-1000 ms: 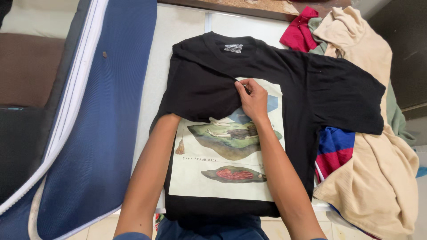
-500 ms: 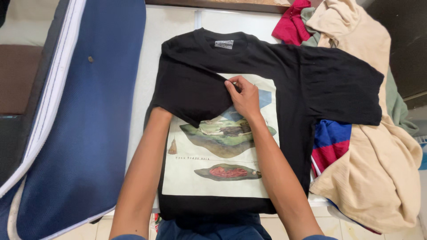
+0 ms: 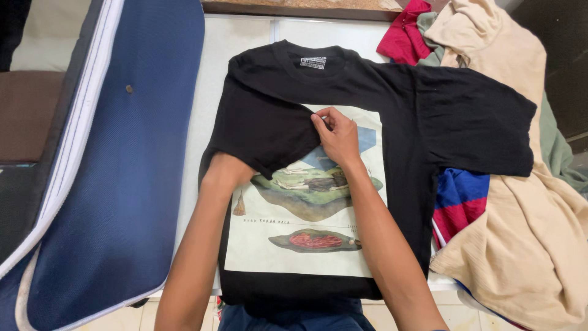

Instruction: The person folds a black t-shirt with a graphic print on a white table surface. They smooth the fabric, fold the sleeves inward, and fold the shirt in half before placing it into an open blue suitcase.

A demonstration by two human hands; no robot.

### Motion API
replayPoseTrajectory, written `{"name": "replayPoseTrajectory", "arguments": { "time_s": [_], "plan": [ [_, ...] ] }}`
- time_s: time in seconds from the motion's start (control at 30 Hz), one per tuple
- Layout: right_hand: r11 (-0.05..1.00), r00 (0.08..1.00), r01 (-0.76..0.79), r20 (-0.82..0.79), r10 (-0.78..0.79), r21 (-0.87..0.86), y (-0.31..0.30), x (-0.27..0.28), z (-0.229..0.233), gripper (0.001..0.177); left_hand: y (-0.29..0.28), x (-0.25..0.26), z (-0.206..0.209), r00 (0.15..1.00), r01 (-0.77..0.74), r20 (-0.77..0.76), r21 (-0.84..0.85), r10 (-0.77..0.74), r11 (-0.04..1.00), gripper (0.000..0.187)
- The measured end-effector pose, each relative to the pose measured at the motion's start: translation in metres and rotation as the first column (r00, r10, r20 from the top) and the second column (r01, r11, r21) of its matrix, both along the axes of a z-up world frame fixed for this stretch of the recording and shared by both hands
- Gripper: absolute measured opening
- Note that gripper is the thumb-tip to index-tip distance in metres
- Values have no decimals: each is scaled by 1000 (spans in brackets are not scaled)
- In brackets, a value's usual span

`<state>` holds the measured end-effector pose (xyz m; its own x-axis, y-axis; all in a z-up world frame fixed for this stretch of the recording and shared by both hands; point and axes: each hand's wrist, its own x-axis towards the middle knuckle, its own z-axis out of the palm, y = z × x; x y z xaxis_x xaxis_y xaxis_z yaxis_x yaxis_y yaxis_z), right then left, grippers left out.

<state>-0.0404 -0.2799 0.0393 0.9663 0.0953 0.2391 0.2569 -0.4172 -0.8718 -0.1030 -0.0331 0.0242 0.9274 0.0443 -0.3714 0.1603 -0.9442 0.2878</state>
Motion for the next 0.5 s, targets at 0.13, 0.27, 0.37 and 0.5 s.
{"name": "replayPoseTrajectory", "arguments": {
  "time_s": [0.13, 0.27, 0.37, 0.5],
  "plan": [
    [1000, 1000, 3, -25, -2, 24, 0, 0, 3, 18, 1, -61, 53, 953, 141, 260, 71, -155, 987, 27],
    [992, 993, 116, 14, -116, -48, 5, -5, 10, 14, 3, -74, 81, 840, -68, 542, 51, 30, 996, 12],
    [944, 937, 233, 314, -153, -235, 13, -13, 23, 28, 6, -69, 76, 671, -148, 741, 93, 31, 985, 16],
    [974, 910, 34, 410, 62, -222, 44, 10, 29, 33, 12, -64, 56, 605, -153, 795, 60, 46, 986, 26]
  ]
}}
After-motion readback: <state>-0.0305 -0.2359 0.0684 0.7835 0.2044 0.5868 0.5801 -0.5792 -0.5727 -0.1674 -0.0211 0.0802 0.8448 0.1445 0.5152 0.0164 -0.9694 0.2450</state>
